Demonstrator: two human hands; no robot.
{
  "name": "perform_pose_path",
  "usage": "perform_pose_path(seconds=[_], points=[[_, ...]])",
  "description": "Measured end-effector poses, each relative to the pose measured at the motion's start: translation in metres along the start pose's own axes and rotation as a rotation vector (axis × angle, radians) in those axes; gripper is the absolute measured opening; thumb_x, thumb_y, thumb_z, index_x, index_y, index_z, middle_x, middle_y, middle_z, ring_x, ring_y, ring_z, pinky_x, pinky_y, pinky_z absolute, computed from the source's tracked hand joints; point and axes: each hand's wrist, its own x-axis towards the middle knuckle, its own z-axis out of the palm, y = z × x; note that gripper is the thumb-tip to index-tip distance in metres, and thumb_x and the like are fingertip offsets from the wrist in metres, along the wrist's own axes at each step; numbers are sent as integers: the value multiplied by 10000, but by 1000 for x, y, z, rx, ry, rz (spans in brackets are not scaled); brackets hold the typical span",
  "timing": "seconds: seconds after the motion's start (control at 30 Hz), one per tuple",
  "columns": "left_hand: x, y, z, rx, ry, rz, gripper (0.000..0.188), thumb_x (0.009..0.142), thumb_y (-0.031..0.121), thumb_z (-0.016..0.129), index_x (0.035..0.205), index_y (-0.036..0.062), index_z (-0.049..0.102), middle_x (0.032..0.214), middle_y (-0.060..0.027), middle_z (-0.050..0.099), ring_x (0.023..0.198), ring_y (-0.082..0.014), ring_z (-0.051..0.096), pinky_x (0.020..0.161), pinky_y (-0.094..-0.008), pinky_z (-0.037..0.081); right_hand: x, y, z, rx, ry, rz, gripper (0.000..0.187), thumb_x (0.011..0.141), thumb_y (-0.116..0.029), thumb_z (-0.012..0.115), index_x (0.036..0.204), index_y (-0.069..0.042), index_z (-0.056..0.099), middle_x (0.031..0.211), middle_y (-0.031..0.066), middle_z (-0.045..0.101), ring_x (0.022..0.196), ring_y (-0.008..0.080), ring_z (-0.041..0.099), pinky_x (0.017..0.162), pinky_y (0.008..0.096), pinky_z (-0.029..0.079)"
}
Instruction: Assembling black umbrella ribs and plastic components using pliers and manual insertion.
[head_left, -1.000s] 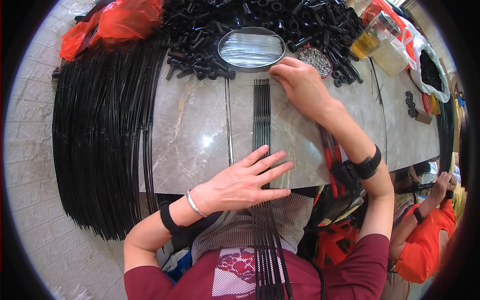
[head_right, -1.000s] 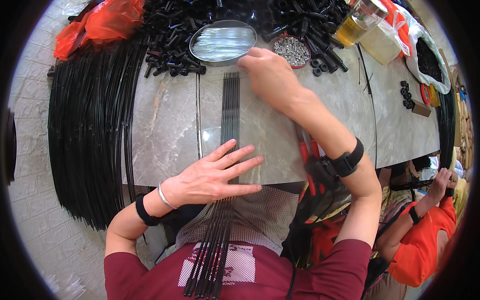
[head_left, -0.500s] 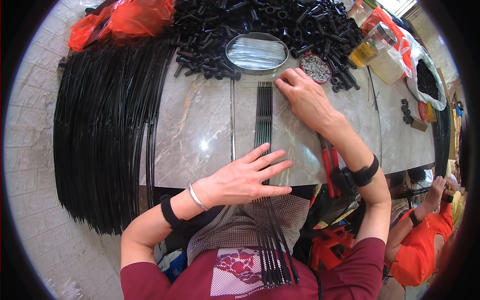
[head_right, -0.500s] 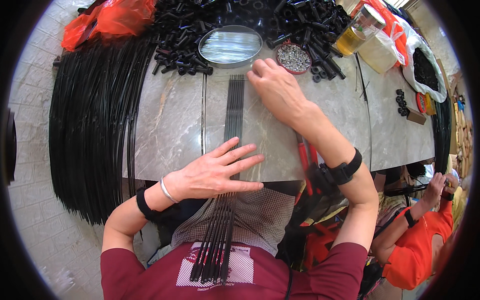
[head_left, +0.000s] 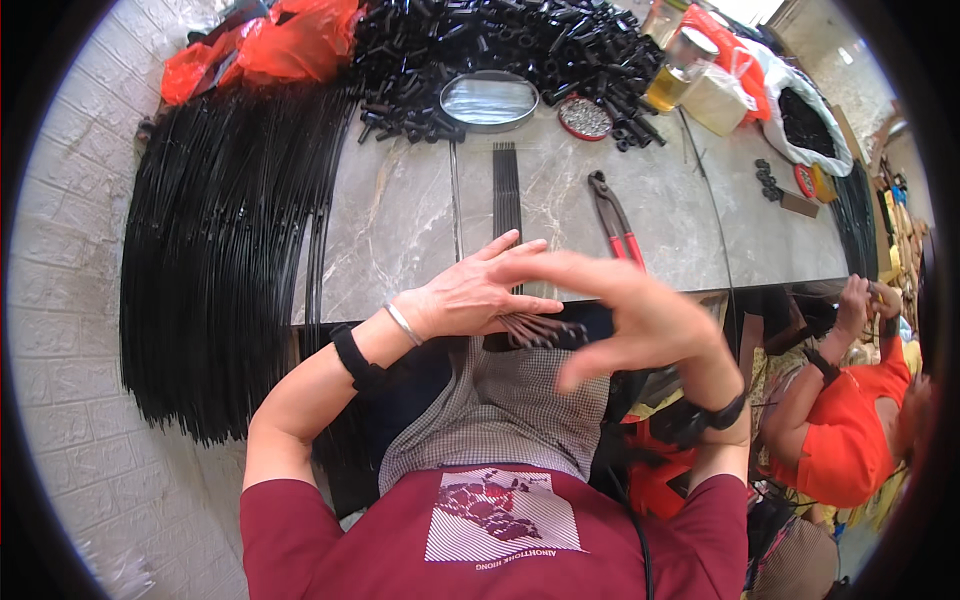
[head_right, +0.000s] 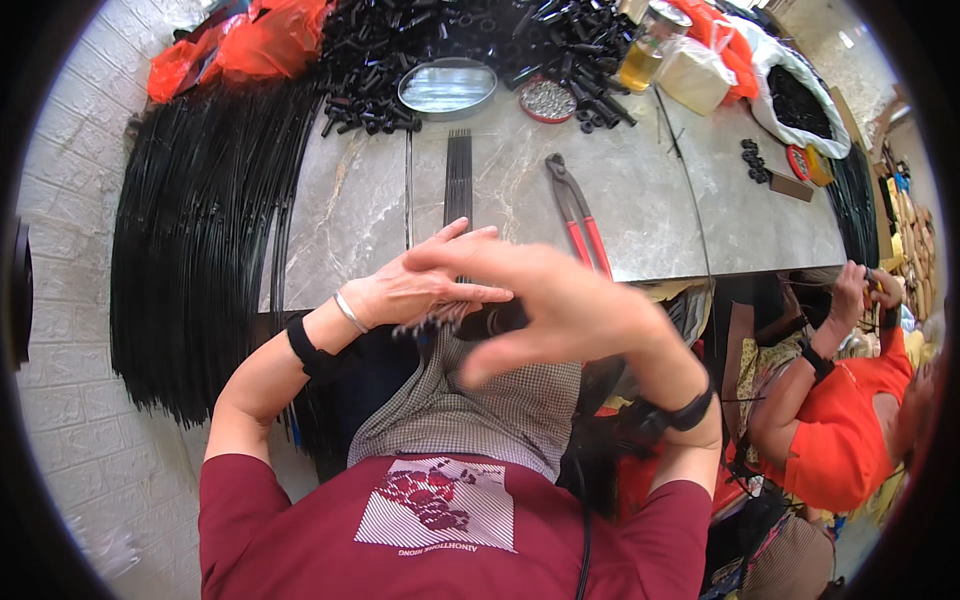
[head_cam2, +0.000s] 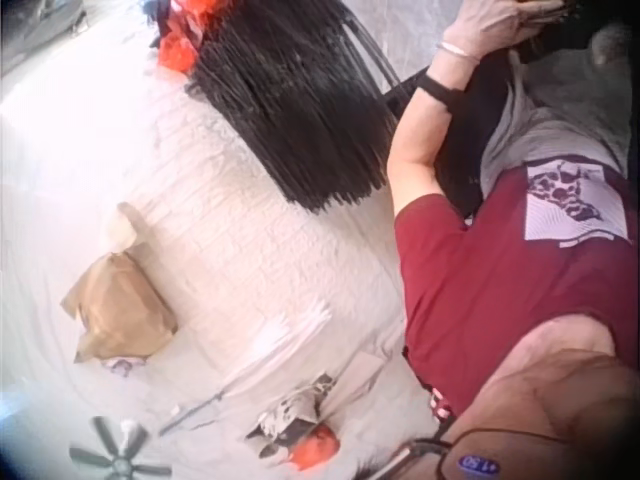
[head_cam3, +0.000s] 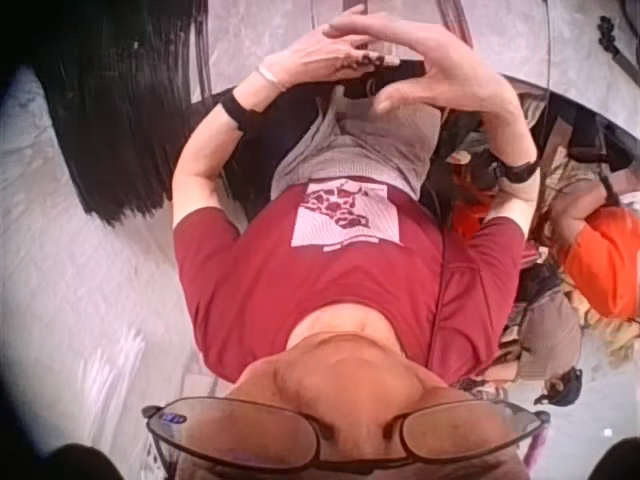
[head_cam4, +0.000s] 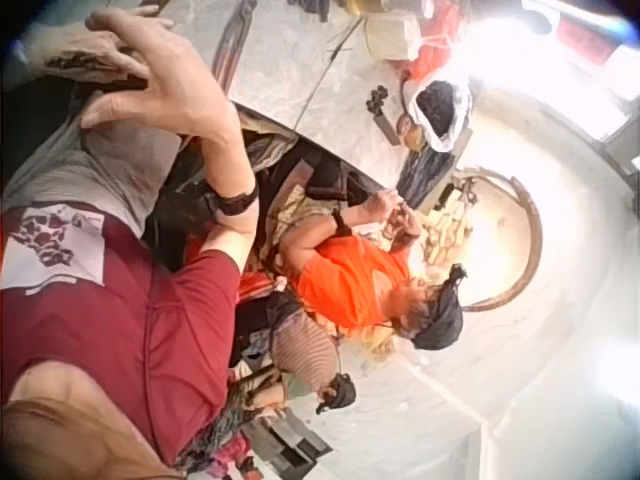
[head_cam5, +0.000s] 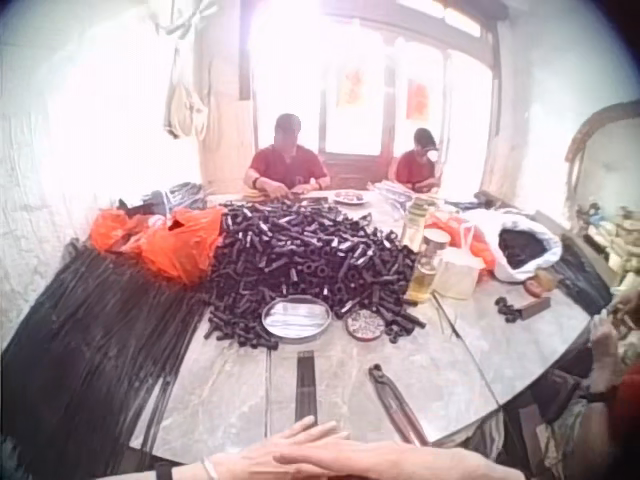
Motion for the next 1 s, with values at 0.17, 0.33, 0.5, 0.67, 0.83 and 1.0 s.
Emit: perform_pose_path(seconds=[0.17, 0.33, 0.5, 0.67, 0.83, 1.0], points=[[3, 7, -3, -32, 7, -52, 583, 964, 477, 341, 1439, 141, 373, 1522, -27, 308, 1416, -256, 261, 1183, -430, 194, 4, -24, 42, -15, 250, 51, 320, 845, -40, 664, 1160, -7, 622, 1039, 124, 682, 977, 187, 645, 861, 285, 490], [-1, 11, 3, 931, -158, -12, 676, 957, 533, 273, 1494, 130, 198, 1536, -90, 240, 1423, -243, 238, 1190, -411, 204, 10, -34, 45, 47, 394, -49, 208, 848, -60, 637, 1050, -15, 652, 922, 130, 691, 803, 233, 673, 778, 321, 507], [-2, 24, -13, -908, 10, -264, 640, 977, 484, 307, 1483, 103, 217, 1526, -129, 245, 1421, -255, 235, 1182, -401, 217, 5, -50, 48, -1, 427, -67, 161, 861, -60, 608, 1007, -9, 650, 907, 114, 687, 853, 227, 675, 838, 327, 489], [5, 41, -9, -543, 244, -210, 474, 840, 305, 684, 1244, 90, 557, 1278, -130, 539, 1247, -300, 460, 1094, -427, 308, 6, -39, 46, -110, 433, -162, 129, 867, -46, 594, 979, -11, 649, 955, 107, 689, 952, 243, 657, 986, 396, 415], [8, 107, -69, -834, 424, -318, 280, 855, 96, 662, 1110, 4, 593, 1011, -127, 654, 957, -236, 647, 805, -320, 516, 5, -38, 45, -167, 479, -198, 121, 820, -43, 644, 930, 7, 641, 1034, 125, 671, 1034, 277, 616, 981, 416, 426], [9, 105, -68, -667, 556, -293, 186, 802, -1, 646, 988, 9, 632, 873, -131, 673, 811, -259, 684, 694, -322, 534, 7, -40, 38, -218, 461, -202, 130, 794, -33, 658, 916, 9, 647, 1086, 147, 648, 1043, 301, 602, 965, 424, 431]])
